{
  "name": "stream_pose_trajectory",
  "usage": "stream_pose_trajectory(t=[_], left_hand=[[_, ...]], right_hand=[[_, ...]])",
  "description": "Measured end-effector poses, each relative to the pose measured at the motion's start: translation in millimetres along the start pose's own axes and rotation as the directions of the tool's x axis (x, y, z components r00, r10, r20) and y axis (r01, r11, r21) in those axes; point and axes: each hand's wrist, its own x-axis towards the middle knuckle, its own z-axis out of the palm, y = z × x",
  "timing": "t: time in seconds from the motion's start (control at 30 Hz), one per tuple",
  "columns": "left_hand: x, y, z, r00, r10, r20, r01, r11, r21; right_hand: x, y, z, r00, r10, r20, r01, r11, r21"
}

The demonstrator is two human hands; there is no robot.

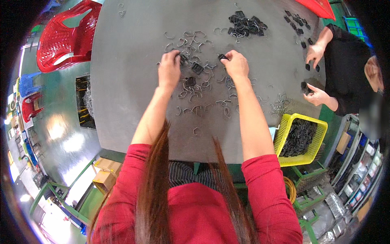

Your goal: The person sorts small black plastic fasteners and metal clips on a table, placing the fasteners into a yellow basket. They then move to a second table and continue sorting the fasteners into a red basket.

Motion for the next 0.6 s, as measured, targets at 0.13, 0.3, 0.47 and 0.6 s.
stream_pose_trajectory(t=[0.13,0.3,0.47,0.6], left_hand=[[40,-12,-52,0.832,-0.357,0.425,0.500,0.815,-0.294],[46,-25,-88,0.779,-0.282,0.560,0.543,0.749,-0.379],[47,-42,-109,0.749,-0.265,0.608,0.590,0.683,-0.430],[48,-43,-115,0.694,-0.355,0.626,0.651,0.681,-0.335]], right_hand=[[-3,9,-18,0.989,0.047,0.142,-0.119,0.825,0.553],[-24,-13,-27,0.898,-0.205,0.391,-0.346,0.222,0.912],[-9,-72,9,0.856,-0.158,0.493,-0.361,0.499,0.787],[-12,-109,54,0.961,-0.246,0.125,0.251,0.968,-0.027]])
